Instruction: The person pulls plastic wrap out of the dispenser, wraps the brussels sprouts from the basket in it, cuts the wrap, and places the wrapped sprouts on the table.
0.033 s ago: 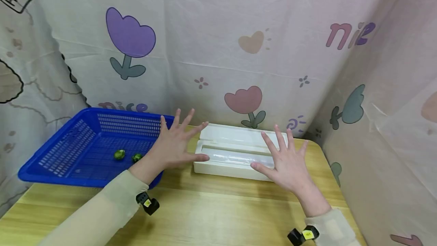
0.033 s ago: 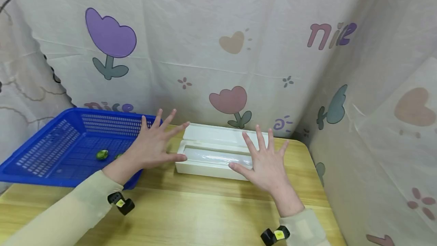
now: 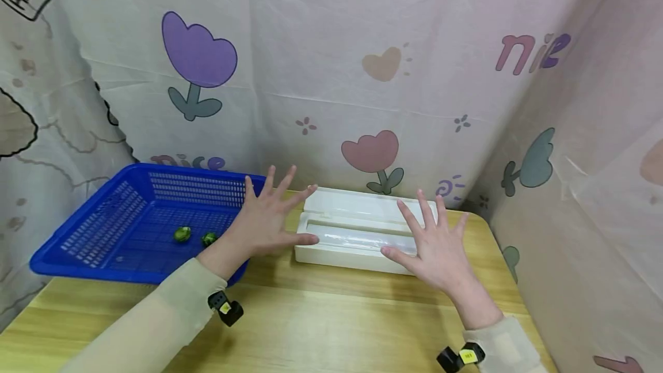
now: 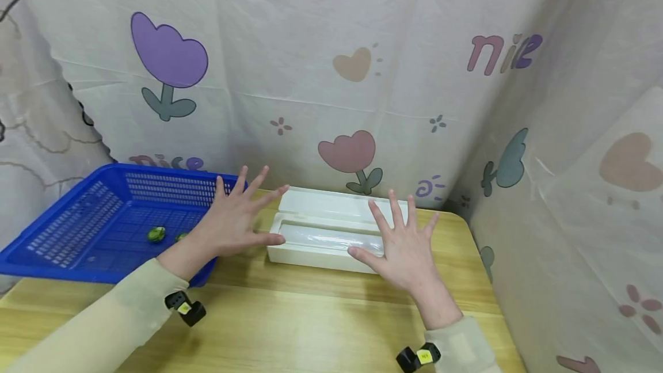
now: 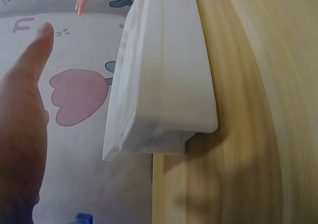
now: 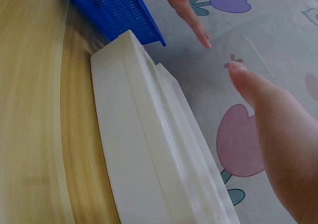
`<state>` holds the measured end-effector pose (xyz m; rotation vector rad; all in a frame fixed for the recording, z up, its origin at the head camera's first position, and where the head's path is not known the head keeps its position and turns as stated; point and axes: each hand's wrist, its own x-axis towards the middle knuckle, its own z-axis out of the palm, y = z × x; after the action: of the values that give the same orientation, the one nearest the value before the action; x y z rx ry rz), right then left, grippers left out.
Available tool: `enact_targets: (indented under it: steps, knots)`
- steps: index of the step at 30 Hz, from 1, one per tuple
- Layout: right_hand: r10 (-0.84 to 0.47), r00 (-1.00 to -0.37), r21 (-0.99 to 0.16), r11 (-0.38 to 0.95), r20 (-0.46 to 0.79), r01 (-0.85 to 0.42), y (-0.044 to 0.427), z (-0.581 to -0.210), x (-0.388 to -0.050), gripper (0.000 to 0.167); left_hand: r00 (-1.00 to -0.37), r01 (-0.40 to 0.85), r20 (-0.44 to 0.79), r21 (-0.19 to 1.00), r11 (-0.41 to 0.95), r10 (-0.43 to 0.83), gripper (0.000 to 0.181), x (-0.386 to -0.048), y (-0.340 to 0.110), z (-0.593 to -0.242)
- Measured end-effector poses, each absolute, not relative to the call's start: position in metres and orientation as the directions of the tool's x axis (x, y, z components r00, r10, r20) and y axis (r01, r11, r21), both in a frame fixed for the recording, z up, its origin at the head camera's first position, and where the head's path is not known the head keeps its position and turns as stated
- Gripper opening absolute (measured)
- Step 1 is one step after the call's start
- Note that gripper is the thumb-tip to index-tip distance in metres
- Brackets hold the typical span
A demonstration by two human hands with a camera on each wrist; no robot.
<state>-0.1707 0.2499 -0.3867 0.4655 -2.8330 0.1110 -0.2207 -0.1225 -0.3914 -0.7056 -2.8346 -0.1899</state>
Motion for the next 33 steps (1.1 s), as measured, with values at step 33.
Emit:
enact_targets:
  steps: [33]
  knots:
    - [-0.279,-0.924,-0.111,0.942,0.262,-0.316,0.264,-0.382,-0.173,0.098,-0.860,0.476,0.230,0.039,0.878,0.456,0.107,-0.229,-0.118,-0.386]
